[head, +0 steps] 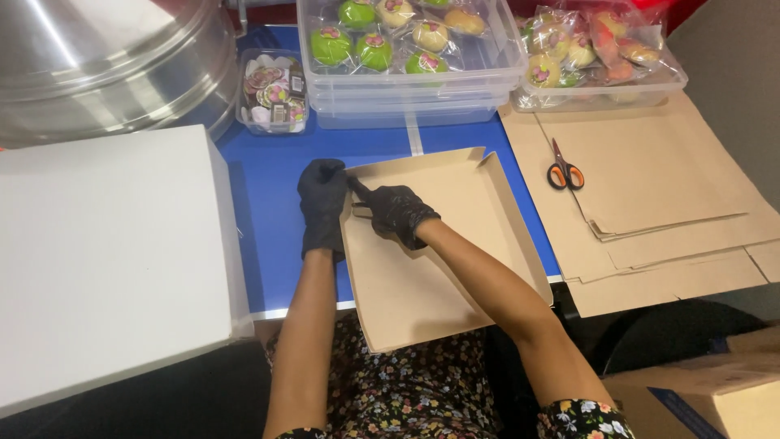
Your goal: Assembling a cardboard pastry box by folding the sides and stapling the corners together.
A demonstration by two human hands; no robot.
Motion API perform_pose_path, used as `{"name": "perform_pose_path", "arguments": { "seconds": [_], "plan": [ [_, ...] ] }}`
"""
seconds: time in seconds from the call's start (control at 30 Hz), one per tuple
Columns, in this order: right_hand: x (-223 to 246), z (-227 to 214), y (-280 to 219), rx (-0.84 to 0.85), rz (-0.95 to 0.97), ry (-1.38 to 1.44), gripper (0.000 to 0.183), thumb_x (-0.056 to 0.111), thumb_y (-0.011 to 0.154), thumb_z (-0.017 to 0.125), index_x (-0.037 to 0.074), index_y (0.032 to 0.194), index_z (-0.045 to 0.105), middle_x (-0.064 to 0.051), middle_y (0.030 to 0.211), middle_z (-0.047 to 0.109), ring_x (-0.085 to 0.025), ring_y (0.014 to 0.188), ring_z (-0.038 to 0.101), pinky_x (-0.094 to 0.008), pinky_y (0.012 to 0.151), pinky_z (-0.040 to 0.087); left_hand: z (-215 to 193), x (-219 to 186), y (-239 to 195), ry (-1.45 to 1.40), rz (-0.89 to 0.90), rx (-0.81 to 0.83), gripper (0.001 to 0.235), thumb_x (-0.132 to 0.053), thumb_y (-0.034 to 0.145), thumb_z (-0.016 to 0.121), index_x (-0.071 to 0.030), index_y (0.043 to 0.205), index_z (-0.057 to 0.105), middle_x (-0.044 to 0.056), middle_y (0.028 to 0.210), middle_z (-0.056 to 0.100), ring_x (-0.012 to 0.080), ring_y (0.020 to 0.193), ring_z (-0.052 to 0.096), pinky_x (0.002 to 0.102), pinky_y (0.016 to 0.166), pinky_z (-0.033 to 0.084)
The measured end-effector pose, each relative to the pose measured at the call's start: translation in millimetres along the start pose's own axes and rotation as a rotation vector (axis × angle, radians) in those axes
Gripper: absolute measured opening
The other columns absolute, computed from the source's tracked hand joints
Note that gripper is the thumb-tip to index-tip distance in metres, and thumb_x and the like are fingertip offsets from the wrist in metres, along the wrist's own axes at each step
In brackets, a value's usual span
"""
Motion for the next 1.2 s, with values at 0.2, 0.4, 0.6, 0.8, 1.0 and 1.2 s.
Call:
{"name": "perform_pose_path", "arguments": {
  "seconds": [0.2,0.4,0.6,0.8,1.0,1.2],
  "plan": [
    [-19,20,21,-0.017,0.069,0.076,0.086,0.006,0.086,0.062,0.028,0.162,0.028,-0.016,0.126,0.071,-0.032,0.118,0.069,-0.049,0.093,0.058,-6,-1,0,0.056,0.014,0.014,0.023,-0.025,0.082,0.079,-0.037,0.101,0.076,-0.014,0.105,0.075,0.017,0.106,0.071,0.04,0.102,0.05],
    [-77,-4,41,-0.303,-0.246,1.198,0.035,0.034,0.085,0.059,0.009,0.096,0.081,-0.01,0.064,0.066,-0.019,0.066,0.062,-0.03,0.068,0.051,-23,-27,-24,0.063,0.032,0.0,0.023,-0.021,0.083,0.076,-0.036,0.1,0.077,-0.012,0.101,0.075,0.0186,0.096,0.074,0.034,0.097,0.047],
    [-96,3,6,-0.407,0.311,1.744,0.036,0.035,0.083,0.074,0.007,0.105,0.078,-0.013,0.092,0.079,-0.019,0.085,0.074,-0.033,0.069,0.064,-14,-14,-7,0.057,0.083,-0.016,0.023,-0.018,0.083,0.076,-0.033,0.099,0.078,-0.009,0.099,0.075,0.0206,0.094,0.074,0.035,0.094,0.045],
    [-121,11,31,-0.523,0.008,1.511,0.036,0.026,0.085,0.082,0.002,0.11,0.072,-0.017,0.099,0.074,-0.024,0.092,0.072,-0.035,0.081,0.064,-7,-6,4,0.034,0.045,-0.018,0.024,-0.016,0.084,0.077,-0.031,0.102,0.078,-0.007,0.101,0.076,0.0195,0.095,0.073,0.037,0.096,0.041],
    [-61,-36,-7,-0.327,-0.187,1.701,0.032,0.008,0.091,0.075,-0.013,0.112,0.064,-0.021,0.099,0.066,-0.024,0.089,0.069,-0.039,0.087,0.065,-10,-5,-1,0.099,-0.005,-0.002,0.022,-0.023,0.084,0.077,-0.04,0.098,0.075,-0.016,0.101,0.074,0.0165,0.099,0.072,0.036,0.099,0.036],
    [-51,-63,17,-0.488,-0.384,1.274,0.026,0.015,0.086,0.084,-0.002,0.102,0.073,-0.016,0.103,0.072,-0.023,0.096,0.071,-0.041,0.09,0.061,-18,-25,-17,0.101,0.002,0.042,0.019,-0.022,0.087,0.074,-0.036,0.101,0.076,-0.014,0.105,0.075,0.0167,0.104,0.072,0.038,0.1,0.037]
  ]
}}
Point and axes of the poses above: each hand's wrist, its own y-axis towards the middle knuckle, its own z-axis out of the palm, x = y × z, the point moved 10 cm from there along y, towards the middle knuckle
